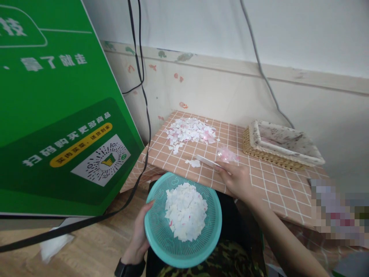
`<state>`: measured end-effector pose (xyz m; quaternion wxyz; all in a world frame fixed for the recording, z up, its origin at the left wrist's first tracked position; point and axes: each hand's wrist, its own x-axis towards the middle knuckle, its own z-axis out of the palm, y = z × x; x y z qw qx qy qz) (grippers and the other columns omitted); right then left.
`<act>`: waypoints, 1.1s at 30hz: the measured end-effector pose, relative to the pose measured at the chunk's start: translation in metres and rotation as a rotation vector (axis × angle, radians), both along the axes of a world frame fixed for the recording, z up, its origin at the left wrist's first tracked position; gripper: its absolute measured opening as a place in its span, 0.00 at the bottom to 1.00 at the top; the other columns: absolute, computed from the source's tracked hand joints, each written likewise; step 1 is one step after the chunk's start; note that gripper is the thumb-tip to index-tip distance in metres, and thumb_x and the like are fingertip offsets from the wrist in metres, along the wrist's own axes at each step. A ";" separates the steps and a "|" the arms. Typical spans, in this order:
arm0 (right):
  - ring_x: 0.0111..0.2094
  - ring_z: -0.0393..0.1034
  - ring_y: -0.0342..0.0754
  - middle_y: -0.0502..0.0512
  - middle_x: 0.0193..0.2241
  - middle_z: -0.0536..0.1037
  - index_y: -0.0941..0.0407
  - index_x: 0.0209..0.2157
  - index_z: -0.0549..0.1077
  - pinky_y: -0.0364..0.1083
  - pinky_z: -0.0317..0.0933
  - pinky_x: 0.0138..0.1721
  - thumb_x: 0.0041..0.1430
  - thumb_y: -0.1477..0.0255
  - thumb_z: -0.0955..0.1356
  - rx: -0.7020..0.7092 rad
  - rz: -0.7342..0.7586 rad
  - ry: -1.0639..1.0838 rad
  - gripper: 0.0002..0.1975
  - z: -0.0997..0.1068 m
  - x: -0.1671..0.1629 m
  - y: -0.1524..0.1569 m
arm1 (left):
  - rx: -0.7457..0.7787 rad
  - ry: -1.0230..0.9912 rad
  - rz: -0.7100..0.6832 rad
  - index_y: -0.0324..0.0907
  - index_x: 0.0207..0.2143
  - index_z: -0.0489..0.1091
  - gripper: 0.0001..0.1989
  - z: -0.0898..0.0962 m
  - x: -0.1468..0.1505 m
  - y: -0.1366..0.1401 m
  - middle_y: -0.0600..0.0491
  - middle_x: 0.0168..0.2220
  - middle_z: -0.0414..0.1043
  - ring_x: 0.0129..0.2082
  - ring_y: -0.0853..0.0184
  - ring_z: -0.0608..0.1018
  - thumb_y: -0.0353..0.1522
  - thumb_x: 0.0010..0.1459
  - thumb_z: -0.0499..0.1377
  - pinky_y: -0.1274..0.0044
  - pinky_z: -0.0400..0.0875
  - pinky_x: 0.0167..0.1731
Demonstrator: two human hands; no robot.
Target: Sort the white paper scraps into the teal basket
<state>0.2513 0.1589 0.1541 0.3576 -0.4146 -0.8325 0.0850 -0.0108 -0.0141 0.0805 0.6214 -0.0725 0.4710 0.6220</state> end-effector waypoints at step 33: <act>0.31 0.76 0.46 0.51 0.34 0.81 0.51 0.41 0.77 0.43 0.68 0.32 0.59 0.71 0.66 -0.197 0.276 0.049 0.10 0.009 0.000 -0.022 | 0.090 -0.014 0.104 0.36 0.27 0.76 0.05 -0.004 0.001 0.015 0.49 0.25 0.78 0.23 0.64 0.78 0.29 0.49 0.61 0.73 0.73 0.28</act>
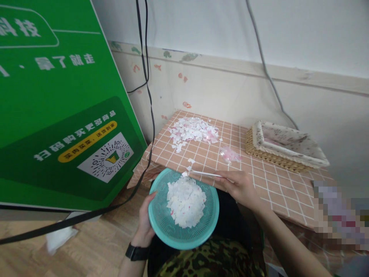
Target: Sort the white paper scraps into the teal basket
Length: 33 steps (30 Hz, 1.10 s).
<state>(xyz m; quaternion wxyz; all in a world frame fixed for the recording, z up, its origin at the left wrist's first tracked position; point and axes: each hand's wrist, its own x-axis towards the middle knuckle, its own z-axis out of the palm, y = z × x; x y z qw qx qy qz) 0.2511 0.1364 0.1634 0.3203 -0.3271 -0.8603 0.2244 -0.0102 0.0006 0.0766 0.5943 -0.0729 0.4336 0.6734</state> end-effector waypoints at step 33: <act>0.30 0.75 0.50 0.53 0.34 0.81 0.52 0.38 0.78 0.46 0.68 0.30 0.59 0.66 0.65 0.038 -0.174 0.077 0.11 0.001 -0.053 0.038 | 0.009 -0.029 -0.016 0.35 0.30 0.75 0.06 0.005 -0.010 -0.003 0.48 0.26 0.79 0.25 0.60 0.79 0.29 0.49 0.61 0.70 0.74 0.32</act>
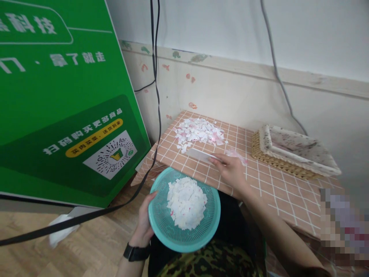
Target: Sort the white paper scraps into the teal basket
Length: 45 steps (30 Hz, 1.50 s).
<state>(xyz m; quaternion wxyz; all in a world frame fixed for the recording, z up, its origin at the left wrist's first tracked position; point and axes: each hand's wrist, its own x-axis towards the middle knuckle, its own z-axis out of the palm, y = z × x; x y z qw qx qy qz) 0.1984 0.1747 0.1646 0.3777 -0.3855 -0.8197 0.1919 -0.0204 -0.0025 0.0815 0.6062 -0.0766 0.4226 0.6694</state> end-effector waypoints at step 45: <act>0.30 0.72 0.44 0.51 0.30 0.80 0.54 0.36 0.79 0.43 0.62 0.31 0.58 0.69 0.67 0.008 0.291 -0.249 0.09 0.037 -0.007 0.072 | -0.043 0.023 -0.001 0.36 0.29 0.75 0.06 -0.027 -0.003 -0.009 0.49 0.26 0.79 0.24 0.62 0.79 0.30 0.48 0.62 0.70 0.74 0.32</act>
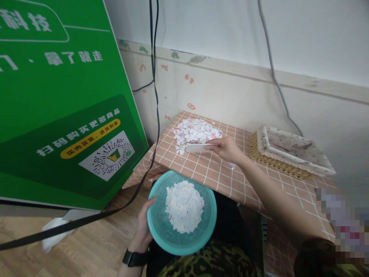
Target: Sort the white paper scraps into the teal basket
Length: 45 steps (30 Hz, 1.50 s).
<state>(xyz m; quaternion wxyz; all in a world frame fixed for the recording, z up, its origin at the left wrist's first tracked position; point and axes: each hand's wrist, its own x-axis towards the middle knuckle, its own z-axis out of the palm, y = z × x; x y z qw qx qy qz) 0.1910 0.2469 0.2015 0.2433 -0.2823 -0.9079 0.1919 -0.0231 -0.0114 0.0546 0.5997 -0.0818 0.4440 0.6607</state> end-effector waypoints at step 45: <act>0.31 0.76 0.45 0.57 0.37 0.80 0.59 0.46 0.74 0.40 0.67 0.32 0.58 0.77 0.64 0.587 -0.544 -0.078 0.14 -0.068 0.041 -0.116 | -0.079 -0.026 -0.051 0.35 0.31 0.76 0.07 -0.017 0.007 -0.003 0.46 0.27 0.79 0.25 0.60 0.79 0.30 0.48 0.62 0.68 0.74 0.33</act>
